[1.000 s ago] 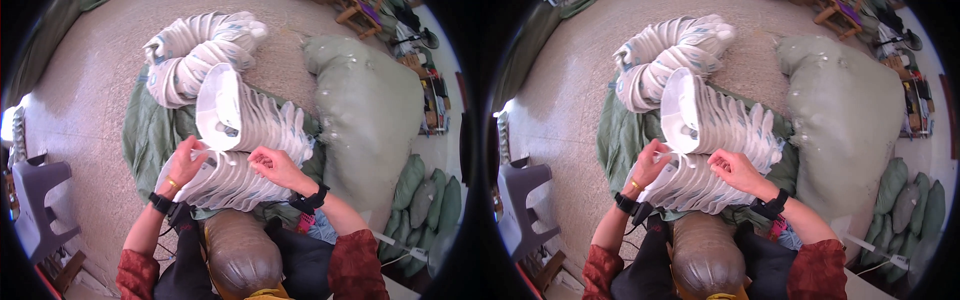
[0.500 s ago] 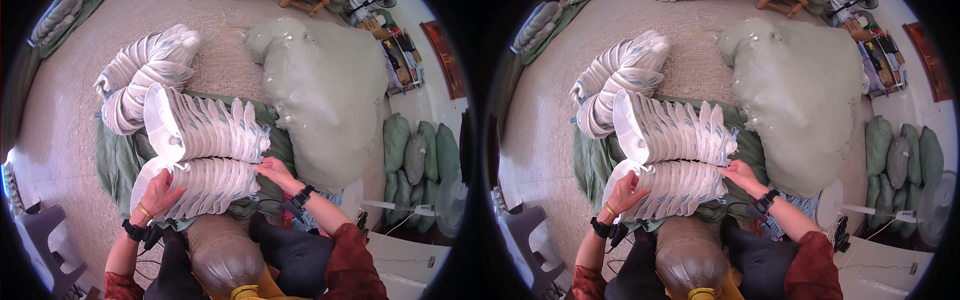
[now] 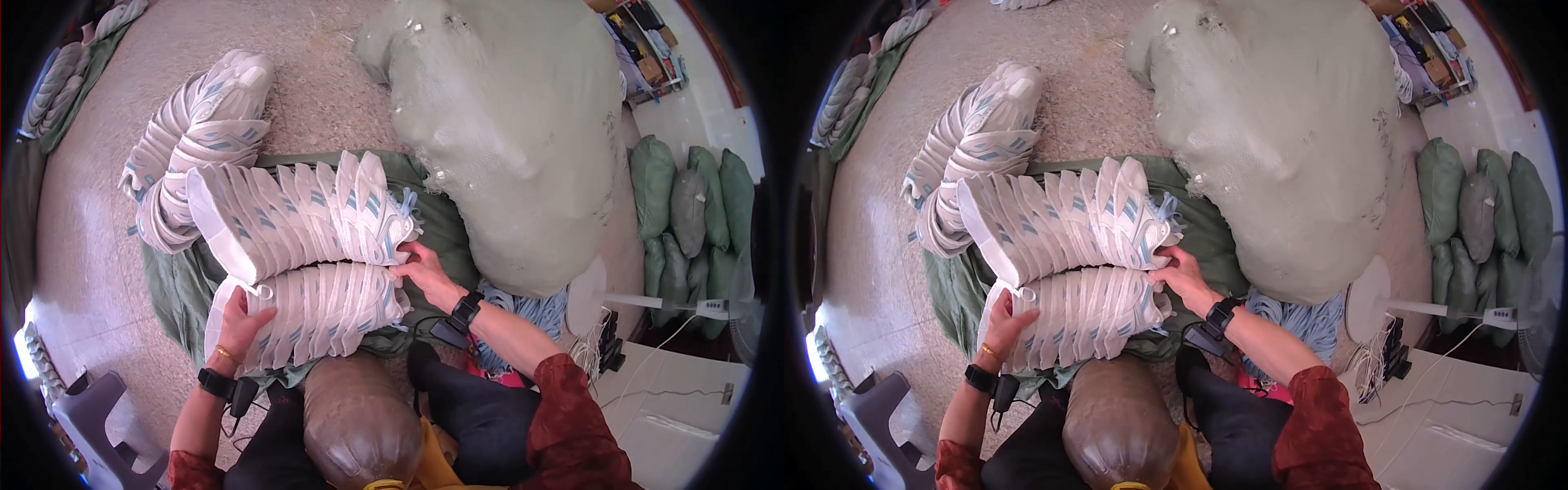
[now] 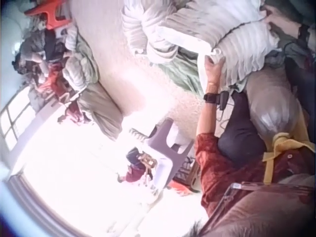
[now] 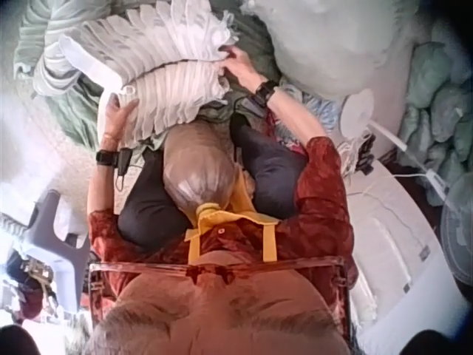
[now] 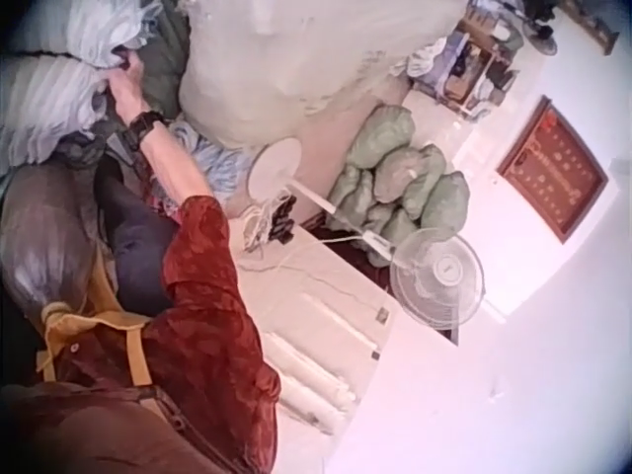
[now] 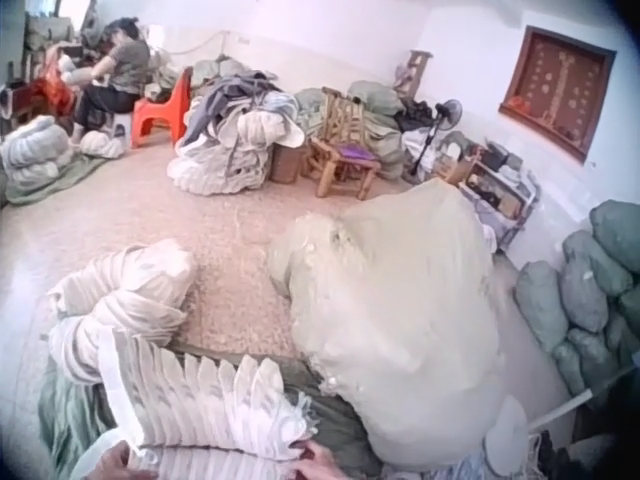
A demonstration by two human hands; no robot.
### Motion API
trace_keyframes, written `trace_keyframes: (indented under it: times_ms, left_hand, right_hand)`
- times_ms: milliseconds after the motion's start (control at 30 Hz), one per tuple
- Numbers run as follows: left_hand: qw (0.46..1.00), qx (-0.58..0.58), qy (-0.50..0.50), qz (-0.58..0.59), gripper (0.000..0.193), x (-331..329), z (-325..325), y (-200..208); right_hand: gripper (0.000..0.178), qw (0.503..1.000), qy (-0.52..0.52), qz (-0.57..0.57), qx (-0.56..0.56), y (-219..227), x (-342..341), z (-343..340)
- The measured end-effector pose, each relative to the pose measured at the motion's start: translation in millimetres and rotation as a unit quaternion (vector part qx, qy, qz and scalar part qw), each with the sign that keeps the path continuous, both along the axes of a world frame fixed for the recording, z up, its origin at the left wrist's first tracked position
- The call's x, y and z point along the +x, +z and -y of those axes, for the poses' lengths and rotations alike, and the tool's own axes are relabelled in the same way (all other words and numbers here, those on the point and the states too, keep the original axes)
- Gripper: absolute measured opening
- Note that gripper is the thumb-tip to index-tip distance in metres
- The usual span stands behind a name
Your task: Manually assemble shoe upper components by threading and connecting parts.
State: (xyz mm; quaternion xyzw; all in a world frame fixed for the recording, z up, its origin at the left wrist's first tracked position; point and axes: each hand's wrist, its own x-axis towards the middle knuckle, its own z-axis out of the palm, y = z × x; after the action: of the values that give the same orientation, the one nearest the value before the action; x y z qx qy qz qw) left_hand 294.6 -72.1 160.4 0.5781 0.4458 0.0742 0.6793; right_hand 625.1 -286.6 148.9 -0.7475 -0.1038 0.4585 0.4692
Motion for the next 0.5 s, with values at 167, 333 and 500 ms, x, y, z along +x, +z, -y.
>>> trace_keyframes:
  times_ms: [167, 333, 500]
  left_hand:
    - [0.999, 0.007, -0.038, -0.004, 0.054, 26, 0, 23]
    - [0.999, -0.016, -0.045, 0.016, 0.069, 49, 78, 62]
    - [0.994, 0.058, -0.09, 0.036, 0.088, 77, 138, 180]
  right_hand:
    - [0.053, 0.999, 0.02, -0.026, 0.02, 36, 16, 18]
    - [0.046, 0.987, 0.051, -0.012, 0.152, 88, 43, 105]
    - [0.039, 0.955, 0.028, 0.066, 0.289, 185, 64, 194]
